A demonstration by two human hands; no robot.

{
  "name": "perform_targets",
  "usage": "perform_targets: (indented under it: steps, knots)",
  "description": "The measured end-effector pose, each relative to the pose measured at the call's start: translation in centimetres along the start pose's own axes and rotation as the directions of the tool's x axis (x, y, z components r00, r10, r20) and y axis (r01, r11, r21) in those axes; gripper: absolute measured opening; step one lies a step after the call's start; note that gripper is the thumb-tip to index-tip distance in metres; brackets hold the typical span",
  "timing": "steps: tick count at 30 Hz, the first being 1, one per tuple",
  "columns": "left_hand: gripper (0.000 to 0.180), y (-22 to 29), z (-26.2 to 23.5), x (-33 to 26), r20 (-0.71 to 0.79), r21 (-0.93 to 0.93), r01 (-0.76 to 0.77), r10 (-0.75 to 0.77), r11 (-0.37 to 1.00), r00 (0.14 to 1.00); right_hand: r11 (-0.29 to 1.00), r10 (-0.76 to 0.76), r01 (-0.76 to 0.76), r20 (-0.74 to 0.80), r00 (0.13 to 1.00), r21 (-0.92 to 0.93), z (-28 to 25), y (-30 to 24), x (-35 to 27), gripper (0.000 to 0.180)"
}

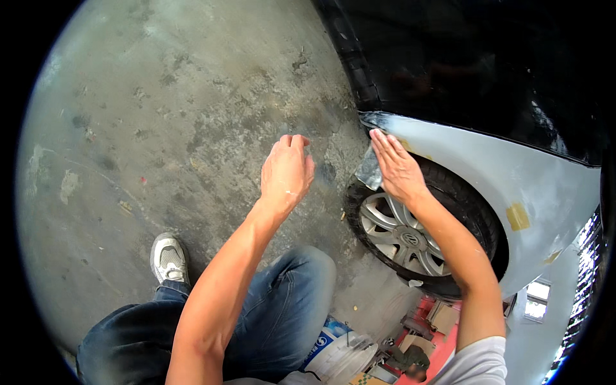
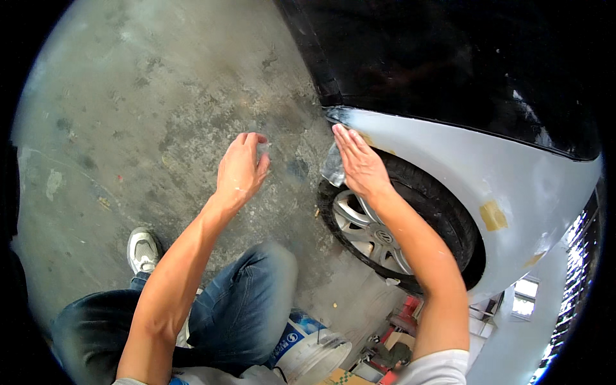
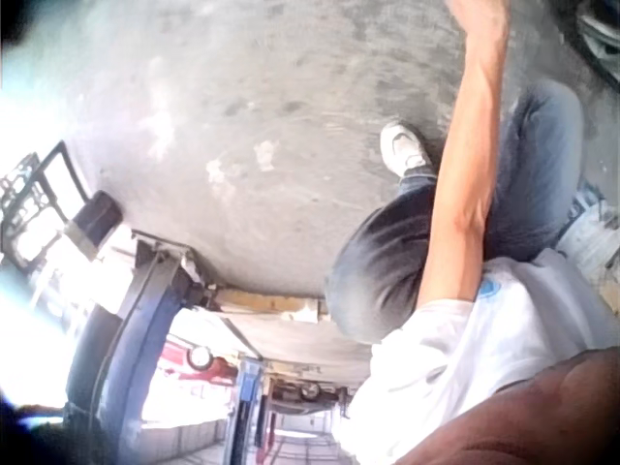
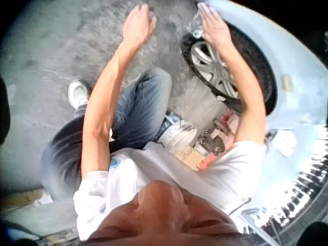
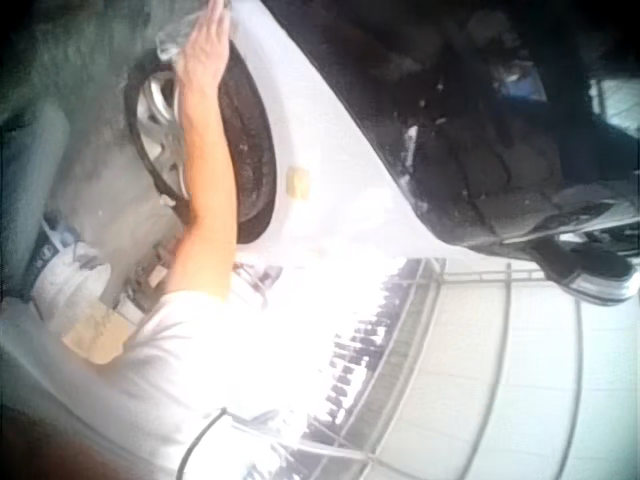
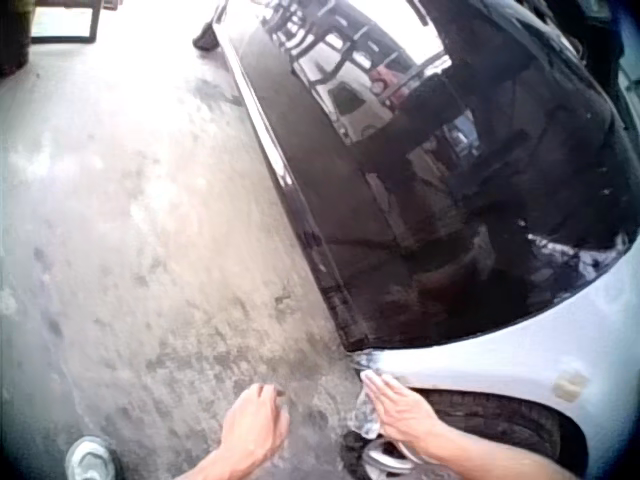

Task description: The person kneels beside a white car and uses a sanding block to sand the front wheel arch and the area around the tire. They repeatedly dip the sanding block into a bucket of water and continue sanding the car's bodywork.

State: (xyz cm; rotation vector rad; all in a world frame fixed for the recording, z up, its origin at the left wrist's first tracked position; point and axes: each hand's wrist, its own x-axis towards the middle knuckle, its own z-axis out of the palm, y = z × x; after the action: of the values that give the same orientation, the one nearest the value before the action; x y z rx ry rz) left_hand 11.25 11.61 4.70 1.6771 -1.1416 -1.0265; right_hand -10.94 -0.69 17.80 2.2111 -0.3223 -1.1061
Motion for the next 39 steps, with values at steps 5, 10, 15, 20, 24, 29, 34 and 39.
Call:
perform_targets:
  steps: [5,10,15,20,24,29,34,39]
  knots:
    - [0.031,-0.7,-0.8,-0.1,-0.015,0.019,0.031,-0.030,0.999,0.999,0.993,-0.012,0.014,-0.015,1.000,0.120,-0.3,0.0,1.1,0.069]
    - [0.032,-0.7,-1.2,-0.1,-0.001,-0.002,0.034,-0.034,0.999,0.999,0.995,-0.036,0.041,-0.055,0.998,0.088,0.1,0.7,-0.4,0.069]
    - [0.032,-1.0,-2.0,0.0,-0.059,0.030,0.034,-0.032,0.999,0.998,0.989,-0.028,0.020,0.049,0.998,0.144,0.0,-0.7,1.6,0.067]
    - [0.034,-1.4,-1.6,0.4,-0.026,0.026,0.037,-0.036,0.999,0.999,0.990,-0.075,0.074,0.006,0.997,0.121,-1.0,1.5,-0.8,0.067]
    - [0.035,0.1,-2.1,0.3,0.003,0.052,0.038,-0.038,0.998,0.999,0.984,-0.020,0.019,0.003,1.000,0.176,0.8,-0.8,0.5,0.067]
    - [0.036,-1.1,-2.6,0.7,-0.062,0.031,0.060,-0.058,0.998,0.996,0.966,-0.071,0.084,-0.060,0.996,0.243,-1.5,2.1,-1.7,0.066]
    - [0.036,-0.6,-2.8,1.2,-0.067,0.045,0.031,-0.028,0.998,0.997,0.983,-0.043,0.038,0.027,0.999,0.177,0.3,-0.7,1.2,0.066]
    - [0.034,-1.7,-3.8,2.4,-0.108,0.037,0.088,-0.084,0.995,0.991,0.969,-0.108,0.101,0.020,0.994,0.224,-1.9,2.2,-0.7,0.068]
